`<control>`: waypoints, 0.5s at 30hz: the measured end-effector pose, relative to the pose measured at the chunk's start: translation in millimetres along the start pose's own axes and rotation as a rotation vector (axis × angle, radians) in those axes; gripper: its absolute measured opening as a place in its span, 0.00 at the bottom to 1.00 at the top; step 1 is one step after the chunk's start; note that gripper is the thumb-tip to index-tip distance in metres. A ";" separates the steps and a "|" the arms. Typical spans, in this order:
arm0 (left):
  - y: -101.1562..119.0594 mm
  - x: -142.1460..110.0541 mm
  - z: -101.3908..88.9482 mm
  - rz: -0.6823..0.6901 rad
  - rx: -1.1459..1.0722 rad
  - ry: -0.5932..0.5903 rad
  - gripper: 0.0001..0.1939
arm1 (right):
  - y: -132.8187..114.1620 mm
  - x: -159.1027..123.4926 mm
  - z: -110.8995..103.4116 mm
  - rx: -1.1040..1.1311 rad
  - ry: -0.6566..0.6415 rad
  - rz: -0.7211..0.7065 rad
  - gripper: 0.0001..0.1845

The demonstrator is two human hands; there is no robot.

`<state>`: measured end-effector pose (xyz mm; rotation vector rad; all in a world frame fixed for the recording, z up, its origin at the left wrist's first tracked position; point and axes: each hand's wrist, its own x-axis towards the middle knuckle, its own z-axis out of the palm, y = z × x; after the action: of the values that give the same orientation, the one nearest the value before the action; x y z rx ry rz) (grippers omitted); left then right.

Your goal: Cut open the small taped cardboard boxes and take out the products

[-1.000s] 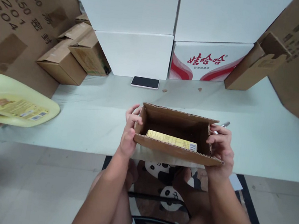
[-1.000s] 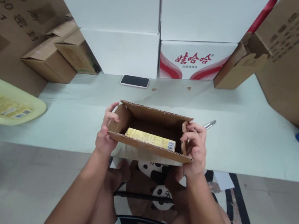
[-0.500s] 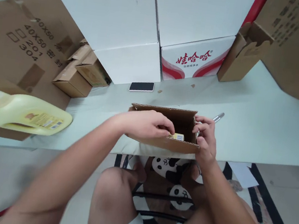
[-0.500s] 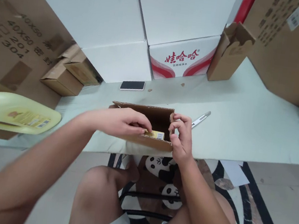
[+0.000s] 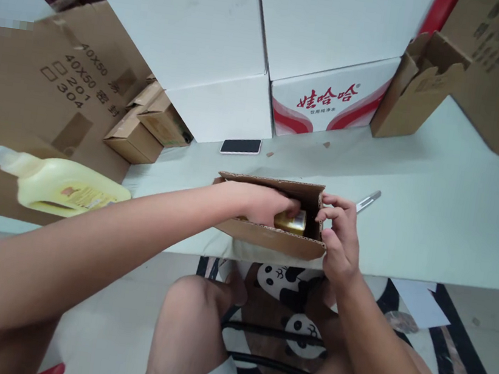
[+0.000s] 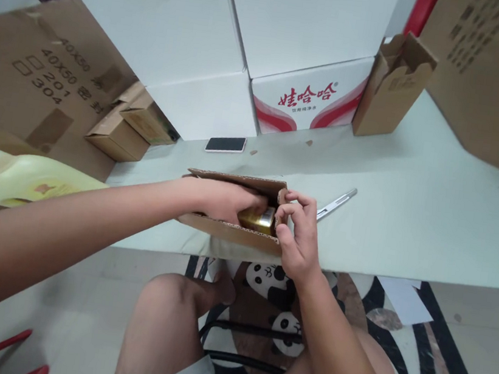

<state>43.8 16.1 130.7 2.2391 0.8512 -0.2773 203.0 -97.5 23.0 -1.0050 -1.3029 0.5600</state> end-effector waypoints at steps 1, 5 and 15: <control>-1.1 0.6 1.4 -0.006 0.010 0.050 0.17 | 0.3 -0.1 -0.2 0.002 0.001 0.006 0.19; -0.6 -2.2 -1.4 -0.026 0.152 0.073 0.17 | 3.1 -0.1 0.5 0.029 -0.028 -0.042 0.27; 7.2 -100.8 -69.1 0.140 -0.141 0.808 0.22 | 5.7 2.1 4.6 -0.226 0.019 -0.030 0.33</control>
<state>-31.5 10.1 227.1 2.2536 1.0545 0.7815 200.1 -91.6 19.1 -1.1707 -1.3841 0.3849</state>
